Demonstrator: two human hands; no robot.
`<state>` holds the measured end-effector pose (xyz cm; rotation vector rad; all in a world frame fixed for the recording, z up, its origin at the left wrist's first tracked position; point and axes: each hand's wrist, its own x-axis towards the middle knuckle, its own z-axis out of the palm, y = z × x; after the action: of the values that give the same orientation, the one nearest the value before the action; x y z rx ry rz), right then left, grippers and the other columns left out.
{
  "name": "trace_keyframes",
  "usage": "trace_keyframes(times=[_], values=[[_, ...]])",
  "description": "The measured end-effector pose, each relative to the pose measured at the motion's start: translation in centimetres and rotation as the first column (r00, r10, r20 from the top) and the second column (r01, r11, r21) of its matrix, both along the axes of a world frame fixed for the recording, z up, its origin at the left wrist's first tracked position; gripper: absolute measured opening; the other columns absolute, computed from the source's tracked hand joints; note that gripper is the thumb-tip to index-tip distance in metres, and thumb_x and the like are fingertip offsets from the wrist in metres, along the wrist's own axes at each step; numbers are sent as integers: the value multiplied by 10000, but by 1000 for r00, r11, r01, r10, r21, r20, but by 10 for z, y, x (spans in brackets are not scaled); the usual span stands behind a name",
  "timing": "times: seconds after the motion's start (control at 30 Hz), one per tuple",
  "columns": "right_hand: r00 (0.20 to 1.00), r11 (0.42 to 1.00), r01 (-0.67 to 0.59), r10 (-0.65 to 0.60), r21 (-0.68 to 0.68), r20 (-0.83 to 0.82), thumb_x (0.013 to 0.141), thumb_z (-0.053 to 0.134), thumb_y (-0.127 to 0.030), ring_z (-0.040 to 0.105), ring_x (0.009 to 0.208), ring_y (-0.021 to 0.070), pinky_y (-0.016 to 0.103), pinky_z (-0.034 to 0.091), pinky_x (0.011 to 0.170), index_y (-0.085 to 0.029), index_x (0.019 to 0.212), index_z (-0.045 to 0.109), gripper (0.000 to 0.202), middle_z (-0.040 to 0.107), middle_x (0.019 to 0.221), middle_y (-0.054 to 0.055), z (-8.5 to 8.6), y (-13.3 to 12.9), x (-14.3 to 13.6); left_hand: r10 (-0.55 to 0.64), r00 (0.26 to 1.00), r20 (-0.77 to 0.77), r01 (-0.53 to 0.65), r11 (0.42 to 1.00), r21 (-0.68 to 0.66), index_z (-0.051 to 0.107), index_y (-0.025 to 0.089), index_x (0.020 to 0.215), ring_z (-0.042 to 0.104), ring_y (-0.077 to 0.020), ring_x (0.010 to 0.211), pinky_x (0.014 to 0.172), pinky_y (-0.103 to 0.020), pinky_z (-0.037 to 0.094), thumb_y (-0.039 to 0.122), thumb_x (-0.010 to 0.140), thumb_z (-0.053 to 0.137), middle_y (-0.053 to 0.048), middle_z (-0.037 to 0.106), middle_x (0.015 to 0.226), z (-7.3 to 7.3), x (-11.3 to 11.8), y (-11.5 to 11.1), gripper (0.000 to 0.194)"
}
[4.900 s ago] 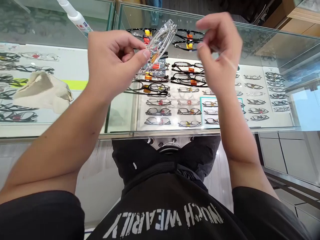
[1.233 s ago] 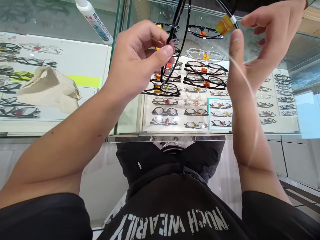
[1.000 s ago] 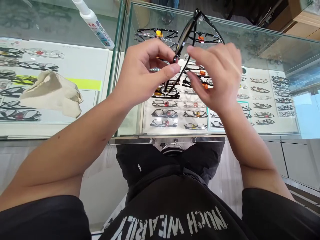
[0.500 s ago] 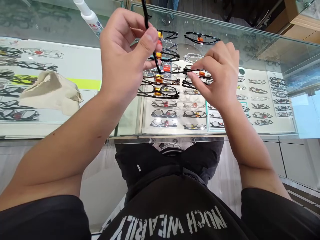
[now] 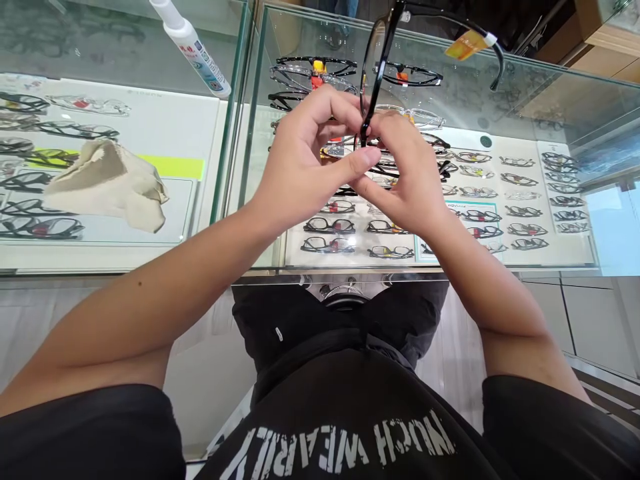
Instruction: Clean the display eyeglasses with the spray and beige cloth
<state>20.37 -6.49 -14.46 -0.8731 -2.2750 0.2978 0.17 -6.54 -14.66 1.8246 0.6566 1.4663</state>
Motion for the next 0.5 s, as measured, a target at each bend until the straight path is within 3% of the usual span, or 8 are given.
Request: trace_keyframes(times=[0.13,0.3,0.4,0.5], values=[[1000,1000,-24,25,-10,2,1093,517,-599,668,1365,361,622,569,1200,-331,1458,573,457,715,1439,129,3,-3,0,2,1000,27,0,996,-84,574,277,974,693,-297,1275,1080,-482,580,479,854,936,-91,729,1206,2,1,0,431],[999,998,-51,52,-35,10,1116,458,-637,693,1324,342,591,581,1182,-316,1446,608,484,739,1396,118,9,-4,1,-19,1000,-16,15,980,-198,478,280,956,686,-215,1030,971,-426,569,544,863,912,-64,721,1215,8,-1,-4,517],[999,999,-42,41,-32,-22,1122,415,-680,701,1316,339,595,576,1189,-304,1430,629,531,750,1381,107,10,-2,5,-25,991,-133,-2,981,-196,494,288,963,618,-191,964,873,-382,544,670,903,833,-27,663,1017,16,-17,6,514],[996,999,-6,1,-45,-91,1124,376,-710,712,1317,330,578,585,1183,-331,1429,643,555,754,1401,89,12,-1,10,-5,970,-242,-30,989,-143,515,312,1004,525,-199,959,793,-354,488,828,981,610,-4,521,838,24,-46,33,525]])
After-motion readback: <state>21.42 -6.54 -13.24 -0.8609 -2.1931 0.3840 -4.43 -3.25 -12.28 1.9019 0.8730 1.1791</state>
